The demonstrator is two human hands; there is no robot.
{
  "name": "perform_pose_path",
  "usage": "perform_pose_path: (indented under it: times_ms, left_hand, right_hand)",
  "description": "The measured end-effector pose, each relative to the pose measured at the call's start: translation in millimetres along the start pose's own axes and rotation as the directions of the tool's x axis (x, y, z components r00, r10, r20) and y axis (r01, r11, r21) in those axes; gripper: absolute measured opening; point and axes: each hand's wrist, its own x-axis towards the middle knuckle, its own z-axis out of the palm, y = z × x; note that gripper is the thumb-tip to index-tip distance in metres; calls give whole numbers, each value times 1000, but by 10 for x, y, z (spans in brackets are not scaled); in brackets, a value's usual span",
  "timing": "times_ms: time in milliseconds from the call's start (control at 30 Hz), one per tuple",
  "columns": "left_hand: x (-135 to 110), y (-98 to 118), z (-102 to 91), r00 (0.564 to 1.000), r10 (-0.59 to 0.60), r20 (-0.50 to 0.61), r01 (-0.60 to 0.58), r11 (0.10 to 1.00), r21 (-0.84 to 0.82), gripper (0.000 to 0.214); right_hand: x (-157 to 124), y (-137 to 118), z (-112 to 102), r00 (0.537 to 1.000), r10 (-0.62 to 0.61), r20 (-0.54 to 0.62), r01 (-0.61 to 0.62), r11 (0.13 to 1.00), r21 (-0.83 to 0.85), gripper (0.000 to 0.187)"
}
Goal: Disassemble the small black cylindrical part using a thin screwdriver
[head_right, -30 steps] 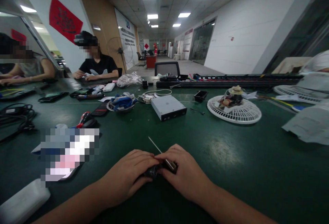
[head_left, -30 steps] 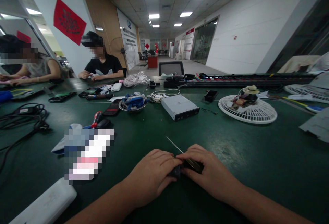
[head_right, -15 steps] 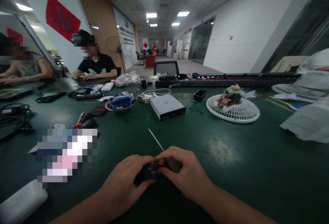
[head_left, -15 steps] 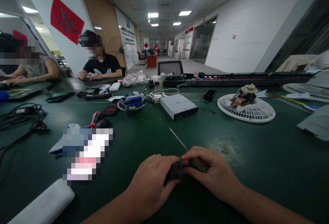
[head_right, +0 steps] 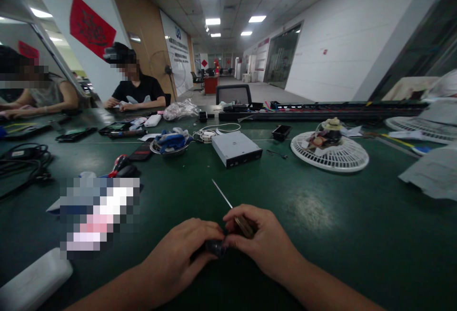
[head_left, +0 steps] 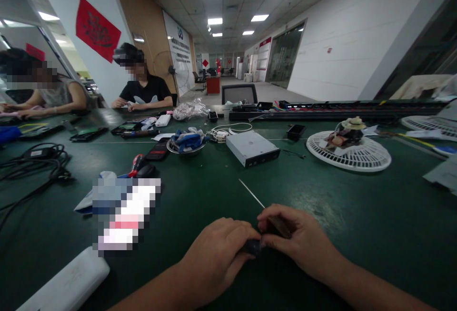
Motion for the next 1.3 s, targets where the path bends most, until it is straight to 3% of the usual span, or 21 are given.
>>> perform_pose_path:
  times_ms: [267, 467, 533, 667, 733, 967, 1167, 1233, 1300]
  left_hand:
    - [-8, -3, -16, 995, 51, 83, -55, 997, 55, 28]
    - [6, 26, -64, 994, 8, 108, -6, 1000, -22, 28]
    - [7, 36, -73, 993, -15, 113, 22, 998, -61, 31]
    - [-3, 41, -67, 990, -30, 141, 39, 997, -65, 35]
    - [-10, 33, -58, 991, -14, 135, 23, 998, -65, 35]
    - [-11, -18, -36, 998, 19, 66, -12, 994, -110, 32]
    - [-7, -39, 21, 995, -39, -94, 29, 995, -97, 34]
    - [0, -51, 20, 971, -120, -205, 104, 991, -87, 31]
    - [17, -77, -1, 914, -240, -326, 220, 970, -100, 27]
  right_hand:
    - [-10, -20, -15, 989, -92, 112, 117, 964, -239, 14]
    - [-28, 10, -24, 923, -359, 139, 384, 886, -260, 14]
    - [-32, 17, -29, 944, -311, 109, 329, 907, -263, 17]
    - [-35, -9, -33, 993, -85, 84, 102, 969, -224, 23]
    - [-37, -31, -33, 993, -73, 93, 91, 974, -206, 21]
    - [-28, -19, -19, 998, -59, 32, 64, 974, -218, 27]
    - [-62, -30, -19, 962, -271, 37, 272, 935, -227, 25]
    - [-73, -29, -29, 957, -289, -21, 279, 939, -200, 24]
    - [-76, -14, -40, 959, -264, -101, 248, 958, -146, 20]
